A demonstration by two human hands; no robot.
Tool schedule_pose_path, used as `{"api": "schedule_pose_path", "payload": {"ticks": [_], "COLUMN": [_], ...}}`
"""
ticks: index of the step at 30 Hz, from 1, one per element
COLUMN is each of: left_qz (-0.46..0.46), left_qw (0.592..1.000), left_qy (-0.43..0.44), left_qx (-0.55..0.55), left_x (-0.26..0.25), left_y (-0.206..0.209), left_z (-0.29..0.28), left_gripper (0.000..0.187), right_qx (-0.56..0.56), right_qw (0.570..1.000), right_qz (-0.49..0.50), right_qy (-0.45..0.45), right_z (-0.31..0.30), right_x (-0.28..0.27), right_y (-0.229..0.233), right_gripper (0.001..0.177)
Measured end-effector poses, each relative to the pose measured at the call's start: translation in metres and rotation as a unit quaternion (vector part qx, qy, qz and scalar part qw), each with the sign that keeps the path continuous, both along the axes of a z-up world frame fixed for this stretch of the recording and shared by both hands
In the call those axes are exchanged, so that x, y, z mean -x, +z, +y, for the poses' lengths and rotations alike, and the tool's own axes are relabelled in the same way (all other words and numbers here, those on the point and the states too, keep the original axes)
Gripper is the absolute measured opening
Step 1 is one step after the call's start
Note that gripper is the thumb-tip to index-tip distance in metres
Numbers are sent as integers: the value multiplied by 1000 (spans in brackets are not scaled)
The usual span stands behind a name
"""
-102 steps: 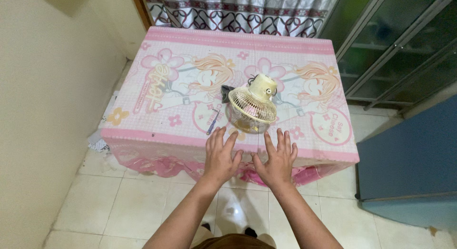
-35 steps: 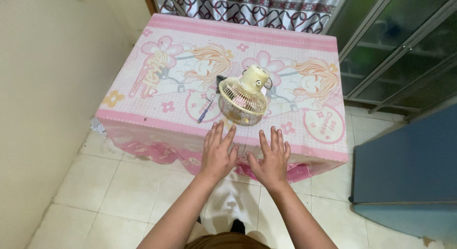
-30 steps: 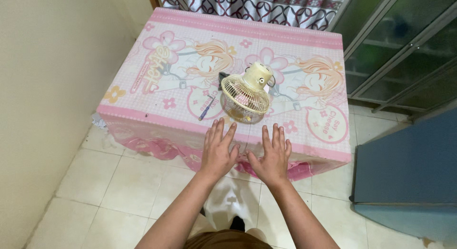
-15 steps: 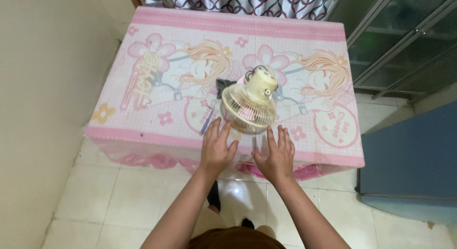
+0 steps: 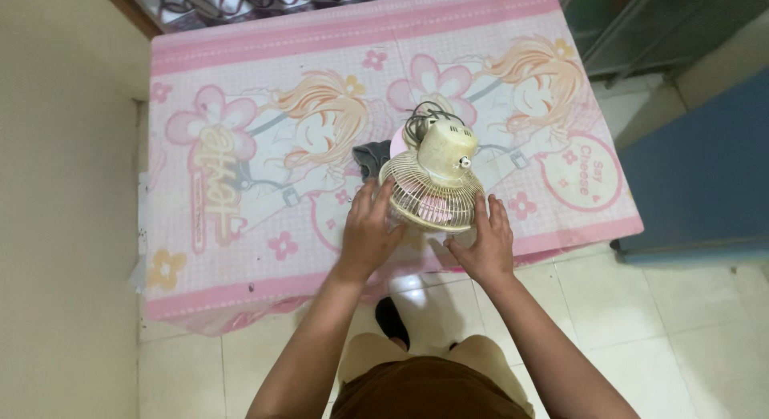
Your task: The person disassembles a small electric fan on a table. They remove the front grille, unscrew the back cover, and detach the base, leaving the components separated on the table.
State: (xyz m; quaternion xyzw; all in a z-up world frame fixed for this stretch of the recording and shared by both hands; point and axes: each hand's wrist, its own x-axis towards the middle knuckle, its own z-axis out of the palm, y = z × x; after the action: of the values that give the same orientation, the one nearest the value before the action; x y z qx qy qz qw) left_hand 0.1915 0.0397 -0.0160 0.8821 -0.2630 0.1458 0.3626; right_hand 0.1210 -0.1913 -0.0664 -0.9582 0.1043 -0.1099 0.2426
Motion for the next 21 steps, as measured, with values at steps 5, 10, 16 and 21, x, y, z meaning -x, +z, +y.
{"api": "schedule_pose_path", "payload": {"ticks": [5,10,16,21], "left_qz": [69,147,231,241], "left_qw": [996,985,967,961], "left_qy": [-51,-89,-111,-125], "left_qx": [-33,-31,17,58], "left_x": [-31,-53,-62,-78], "left_y": [-3,-6,-5,0], "left_z": [2,-2,-5,-17], "left_gripper": [107,117,119,120], "right_qx": [-39,-136,-195,-194], "right_qw": [999,991,980,975], "right_qz": [20,-3,-9,-59], "right_qy": [-18,15,38,86], "right_z": [-6,-19,-30,-54], "right_x": [-14,-25,-29,-46], "right_y": [-9,-14,-10,2], "right_gripper": [127,136,126,125]}}
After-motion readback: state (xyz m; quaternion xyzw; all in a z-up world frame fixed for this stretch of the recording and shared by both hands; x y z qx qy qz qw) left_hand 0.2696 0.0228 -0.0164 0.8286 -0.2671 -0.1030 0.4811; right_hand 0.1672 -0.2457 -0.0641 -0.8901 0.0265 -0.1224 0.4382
